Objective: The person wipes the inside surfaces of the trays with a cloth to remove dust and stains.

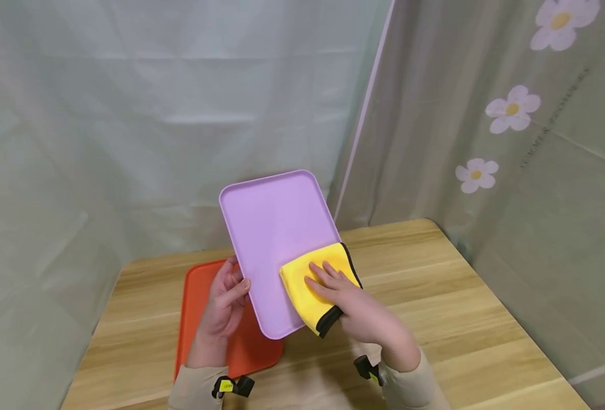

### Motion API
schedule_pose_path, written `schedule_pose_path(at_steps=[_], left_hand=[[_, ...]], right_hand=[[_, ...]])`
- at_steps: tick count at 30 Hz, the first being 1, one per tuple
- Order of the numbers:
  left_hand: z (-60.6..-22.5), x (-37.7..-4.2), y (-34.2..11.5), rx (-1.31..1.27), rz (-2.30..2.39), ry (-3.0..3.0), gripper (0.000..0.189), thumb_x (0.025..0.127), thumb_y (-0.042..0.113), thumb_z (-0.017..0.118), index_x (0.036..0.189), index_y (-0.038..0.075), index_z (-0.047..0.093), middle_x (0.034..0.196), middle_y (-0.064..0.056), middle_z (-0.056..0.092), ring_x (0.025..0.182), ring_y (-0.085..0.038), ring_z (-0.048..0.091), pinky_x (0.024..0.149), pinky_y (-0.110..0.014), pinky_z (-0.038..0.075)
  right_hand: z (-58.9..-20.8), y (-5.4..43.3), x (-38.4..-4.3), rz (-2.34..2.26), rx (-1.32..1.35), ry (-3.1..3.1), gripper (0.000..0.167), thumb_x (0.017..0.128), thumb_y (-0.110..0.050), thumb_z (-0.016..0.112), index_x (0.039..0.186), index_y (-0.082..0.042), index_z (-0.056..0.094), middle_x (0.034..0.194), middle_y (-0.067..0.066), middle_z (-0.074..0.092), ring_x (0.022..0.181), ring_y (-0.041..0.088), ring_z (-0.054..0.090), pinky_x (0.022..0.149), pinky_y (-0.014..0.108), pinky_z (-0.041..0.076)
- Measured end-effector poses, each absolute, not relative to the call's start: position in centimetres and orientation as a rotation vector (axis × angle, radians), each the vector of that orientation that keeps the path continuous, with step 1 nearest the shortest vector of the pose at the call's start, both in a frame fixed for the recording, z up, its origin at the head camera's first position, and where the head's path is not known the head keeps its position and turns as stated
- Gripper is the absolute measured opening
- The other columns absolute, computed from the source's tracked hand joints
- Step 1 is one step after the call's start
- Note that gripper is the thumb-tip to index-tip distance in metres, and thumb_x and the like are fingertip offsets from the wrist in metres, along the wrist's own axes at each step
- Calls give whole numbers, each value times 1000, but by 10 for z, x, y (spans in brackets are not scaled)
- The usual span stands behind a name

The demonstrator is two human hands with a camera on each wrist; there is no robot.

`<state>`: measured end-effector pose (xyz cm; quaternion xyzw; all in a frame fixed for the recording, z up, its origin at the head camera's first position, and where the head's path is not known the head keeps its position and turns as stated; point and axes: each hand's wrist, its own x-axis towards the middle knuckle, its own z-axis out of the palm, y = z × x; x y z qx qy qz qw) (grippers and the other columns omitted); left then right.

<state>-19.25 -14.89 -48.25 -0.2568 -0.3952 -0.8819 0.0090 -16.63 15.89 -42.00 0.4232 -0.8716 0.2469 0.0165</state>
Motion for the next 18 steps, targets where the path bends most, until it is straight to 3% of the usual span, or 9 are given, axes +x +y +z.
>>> schedule_pose_path(at_steps=[7,18], left_hand=[[-484,-191,-151,-785,-2746,-1252,48,103,-17,39,144,6,49,123,-9,76,102,-20,77,83,-29,63],[-485,-192,-149,-725,-2768,-1287,47,104,-17,41,144,6,49,121,-9,77,99,-19,78,80,-29,63]], right_hand=[[-421,160,-168,775,1308,-2761,86,86,24,40,165,-12,40,176,8,23,163,39,11,129,57,15],[-418,152,-165,682,1266,-2873,89,85,24,43,166,-13,39,176,5,23,162,36,12,127,55,23]])
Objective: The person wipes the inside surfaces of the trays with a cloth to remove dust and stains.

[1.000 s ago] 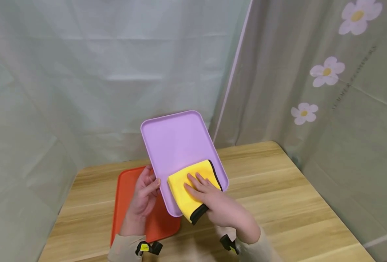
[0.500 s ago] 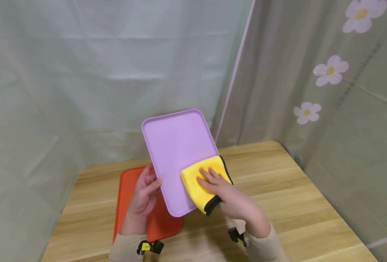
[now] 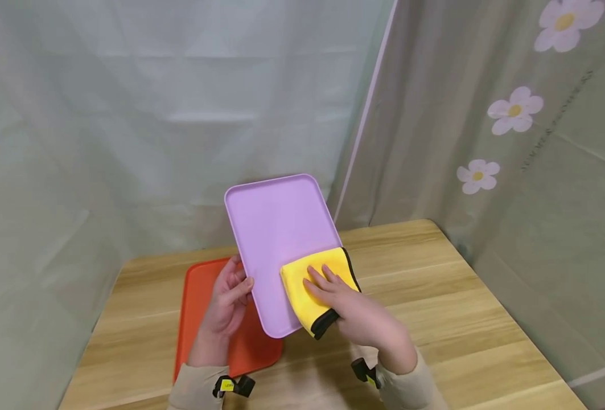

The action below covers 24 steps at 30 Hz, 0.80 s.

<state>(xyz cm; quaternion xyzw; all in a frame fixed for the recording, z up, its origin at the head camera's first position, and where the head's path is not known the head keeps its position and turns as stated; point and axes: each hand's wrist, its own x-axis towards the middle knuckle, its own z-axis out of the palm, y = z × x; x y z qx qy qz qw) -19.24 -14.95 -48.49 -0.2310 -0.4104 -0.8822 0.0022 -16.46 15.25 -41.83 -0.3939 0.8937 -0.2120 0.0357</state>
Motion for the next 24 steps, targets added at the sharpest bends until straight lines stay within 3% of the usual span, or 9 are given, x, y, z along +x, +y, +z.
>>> schedule_pose_path(at_steps=[8,16,24], left_hand=[[-485,-195,-148,-762,-2736,-1296,46,104,-15,43,146,4,48,124,-10,76,104,-21,77,86,-31,63],[-490,-189,-152,-744,-2751,-1266,44,105,-15,42,144,3,50,121,-11,77,98,-20,77,77,-30,64],[-489,-192,-154,-757,-2740,-1281,43,105,-14,44,145,2,48,122,-13,77,99,-21,78,78,-31,64]], right_hand=[[-419,135,-157,-576,-1242,2715,95,81,26,50,167,-14,37,177,2,20,163,32,12,128,51,24],[-427,113,-141,-379,-1381,2699,101,79,22,62,169,-14,31,177,3,18,163,30,14,129,43,21],[-428,111,-139,-364,-1408,2729,103,77,23,62,168,-12,32,178,5,17,163,32,14,128,44,23]])
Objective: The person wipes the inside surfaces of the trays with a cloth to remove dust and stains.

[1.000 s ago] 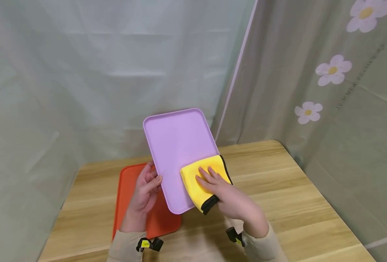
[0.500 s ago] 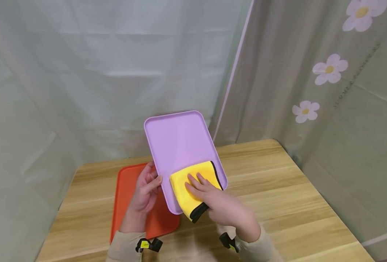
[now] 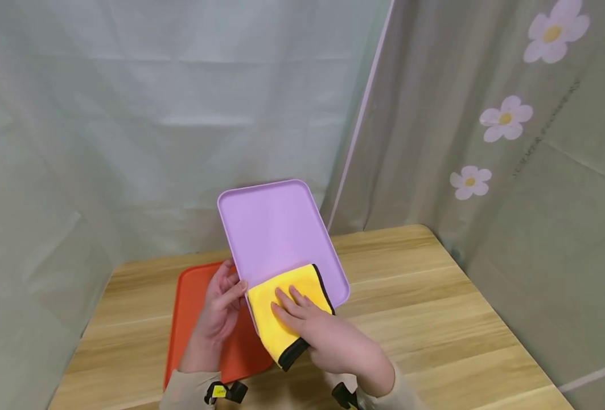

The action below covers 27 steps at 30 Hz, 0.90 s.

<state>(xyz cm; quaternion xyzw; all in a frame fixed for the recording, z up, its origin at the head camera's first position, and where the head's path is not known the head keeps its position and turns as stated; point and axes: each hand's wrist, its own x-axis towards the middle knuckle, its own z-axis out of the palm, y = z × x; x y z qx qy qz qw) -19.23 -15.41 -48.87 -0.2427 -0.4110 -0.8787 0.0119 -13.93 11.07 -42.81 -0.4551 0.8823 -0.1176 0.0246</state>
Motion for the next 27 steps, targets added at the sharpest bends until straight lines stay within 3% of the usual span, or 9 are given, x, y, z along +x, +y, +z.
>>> schedule_pose_path(at_steps=[11,16,23,27], left_hand=[[-489,-197,-153,-694,-2737,-1299,44,103,-14,46,144,3,48,117,-10,78,97,-21,78,80,-31,64],[-489,-199,-153,-710,-2745,-1263,46,102,-16,44,142,5,49,114,-10,78,92,-18,77,72,-26,62],[-487,-198,-156,-732,-2767,-1214,49,101,-19,40,142,6,49,115,-11,78,93,-19,78,77,-31,64],[-486,-198,-157,-736,-2768,-1216,50,101,-19,40,143,6,49,114,-10,78,91,-18,78,74,-29,64]], right_hand=[[-427,127,-151,-579,-1379,2624,100,80,27,52,168,-16,34,178,-3,16,163,28,13,128,51,23],[-422,135,-156,-630,-1347,2594,96,80,26,46,167,-12,35,178,3,18,163,34,13,128,56,22],[-418,148,-162,-651,-1253,2641,93,80,24,40,166,-9,38,176,7,24,162,37,18,126,58,24],[-417,154,-162,-668,-1186,2655,91,81,24,39,165,-9,39,176,6,25,162,37,18,126,58,25]])
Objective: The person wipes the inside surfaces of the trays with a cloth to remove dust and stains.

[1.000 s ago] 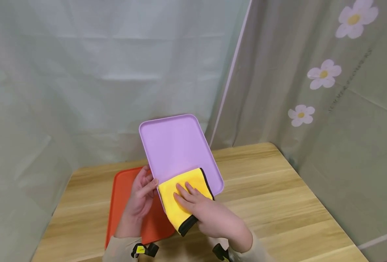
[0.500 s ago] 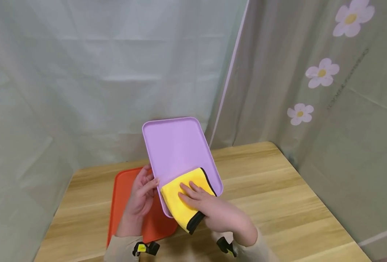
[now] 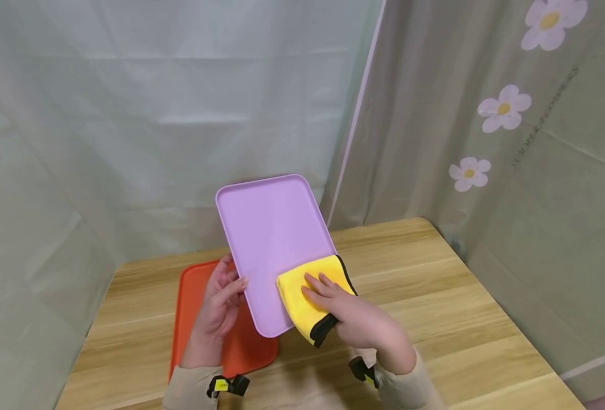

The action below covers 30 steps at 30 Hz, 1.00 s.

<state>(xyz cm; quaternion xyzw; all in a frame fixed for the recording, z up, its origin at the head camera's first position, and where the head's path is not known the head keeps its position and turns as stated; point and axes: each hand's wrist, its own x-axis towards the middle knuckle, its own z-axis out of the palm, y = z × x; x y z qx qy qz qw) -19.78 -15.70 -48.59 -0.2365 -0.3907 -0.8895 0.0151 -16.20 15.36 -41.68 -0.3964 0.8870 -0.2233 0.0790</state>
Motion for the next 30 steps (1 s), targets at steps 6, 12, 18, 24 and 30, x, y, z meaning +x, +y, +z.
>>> schedule_pose_path(at_steps=[6,12,18,24,30], left_hand=[[-485,-198,-157,-717,-2769,-1230,50,101,-19,41,143,6,50,113,-10,79,90,-18,78,72,-28,63],[-486,-198,-158,-715,-2762,-1233,49,101,-18,41,143,6,50,113,-9,79,90,-18,78,72,-28,63],[-486,-198,-157,-720,-2767,-1216,49,101,-19,42,143,5,49,112,-10,78,90,-18,78,72,-27,63],[-484,-197,-158,-712,-2774,-1203,48,101,-19,41,142,5,50,113,-10,79,91,-19,78,75,-29,64],[-481,-197,-157,-708,-2765,-1227,47,102,-18,42,142,5,48,113,-9,79,90,-18,78,73,-26,62]], right_hand=[[-414,157,-162,-673,-1141,2653,90,81,24,39,165,-9,39,176,4,25,162,34,19,125,57,27],[-413,156,-161,-669,-1125,2645,91,81,24,40,166,-10,38,177,3,24,162,33,18,125,57,28],[-412,155,-160,-639,-1118,2649,90,82,24,39,166,-11,39,177,3,23,162,33,17,124,55,31],[-412,153,-160,-619,-1107,2649,92,82,23,38,167,-14,37,177,-1,21,163,29,14,124,53,33],[-413,150,-159,-587,-1101,2655,94,82,23,39,167,-17,36,178,-5,19,163,26,14,112,44,48]])
